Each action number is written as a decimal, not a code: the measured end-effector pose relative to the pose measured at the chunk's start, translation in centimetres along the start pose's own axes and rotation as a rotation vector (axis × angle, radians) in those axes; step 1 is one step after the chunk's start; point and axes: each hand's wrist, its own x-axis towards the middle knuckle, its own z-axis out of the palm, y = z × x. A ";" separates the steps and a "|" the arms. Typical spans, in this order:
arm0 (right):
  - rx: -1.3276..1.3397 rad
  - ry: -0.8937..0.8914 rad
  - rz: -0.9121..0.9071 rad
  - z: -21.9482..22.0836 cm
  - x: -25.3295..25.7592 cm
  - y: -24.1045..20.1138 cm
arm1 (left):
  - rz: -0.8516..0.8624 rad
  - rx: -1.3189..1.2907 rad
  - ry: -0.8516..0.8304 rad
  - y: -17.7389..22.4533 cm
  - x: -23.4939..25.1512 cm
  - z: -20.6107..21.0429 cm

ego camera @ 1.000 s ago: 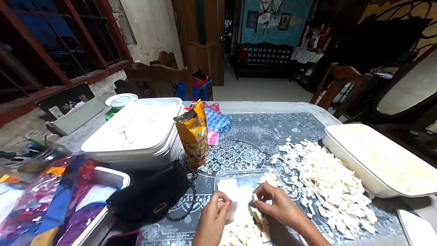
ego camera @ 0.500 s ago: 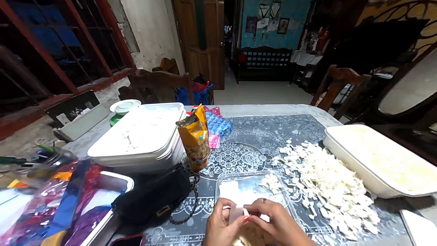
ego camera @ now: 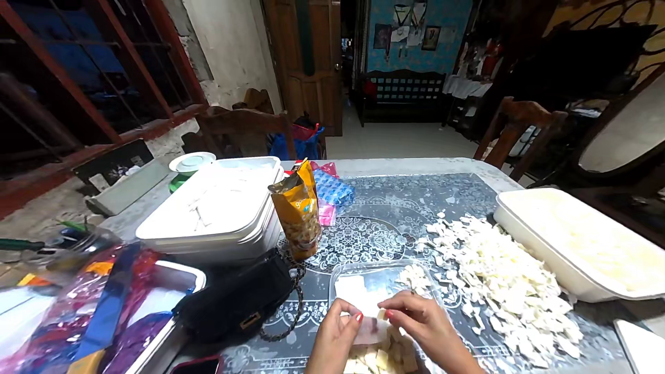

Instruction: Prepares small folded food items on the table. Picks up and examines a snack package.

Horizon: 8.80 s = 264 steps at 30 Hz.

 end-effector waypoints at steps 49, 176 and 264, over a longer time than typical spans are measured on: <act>-0.055 -0.118 -0.212 2.4 -0.6 0.8 | 0.172 -0.191 0.179 -0.5 0.3 0.2; 0.005 -0.154 0.039 1.6 0.2 1.4 | 0.190 0.062 -0.028 0.6 -0.3 -0.3; 0.072 -0.080 0.125 1.7 -0.1 1.0 | 0.121 0.206 0.001 0.0 -0.6 0.4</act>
